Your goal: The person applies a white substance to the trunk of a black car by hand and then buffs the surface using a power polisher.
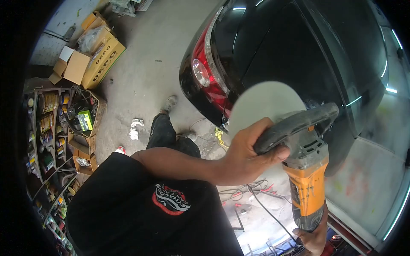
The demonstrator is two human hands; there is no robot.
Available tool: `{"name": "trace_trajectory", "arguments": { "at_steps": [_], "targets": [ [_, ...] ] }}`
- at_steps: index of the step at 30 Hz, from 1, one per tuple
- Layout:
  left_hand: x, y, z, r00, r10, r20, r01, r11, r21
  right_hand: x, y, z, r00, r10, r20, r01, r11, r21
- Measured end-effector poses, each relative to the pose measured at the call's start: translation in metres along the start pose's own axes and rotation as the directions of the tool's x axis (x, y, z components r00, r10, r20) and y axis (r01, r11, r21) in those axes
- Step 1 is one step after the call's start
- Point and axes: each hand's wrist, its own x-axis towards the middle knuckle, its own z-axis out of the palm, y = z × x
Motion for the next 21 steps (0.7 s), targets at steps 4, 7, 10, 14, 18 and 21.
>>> {"name": "trace_trajectory", "arguments": {
  "at_steps": [4,7,10,14,18,21],
  "targets": [
    [-0.005,-0.016,0.016,1.0,0.017,-0.022,-0.017,1.0,-0.022,-0.01,0.03,-0.001,0.998,-0.004,-0.061,0.008,0.997,0.071],
    [-0.017,-0.024,0.014,0.998,0.061,-0.015,-0.06,0.998,0.032,-0.013,0.038,0.004,0.998,-0.04,-0.041,0.04,0.999,0.012],
    [-0.035,-0.023,-0.001,0.996,0.09,-0.014,-0.088,0.993,0.077,-0.016,0.048,0.0,0.987,-0.158,0.003,0.157,0.979,-0.131],
    [-0.065,-0.027,-0.028,0.99,0.12,-0.072,-0.117,0.992,0.043,-0.022,0.039,0.017,0.969,-0.222,0.113,0.241,0.949,-0.204],
    [-0.084,-0.033,-0.044,0.97,0.153,-0.191,-0.174,0.979,-0.101,-0.014,0.049,0.025,0.867,-0.417,0.274,0.449,0.891,-0.064],
    [-0.089,-0.042,-0.058,0.961,0.197,-0.193,-0.223,0.966,-0.127,-0.013,0.009,0.041,0.933,-0.233,0.273,0.279,0.95,-0.143]
  ]
}}
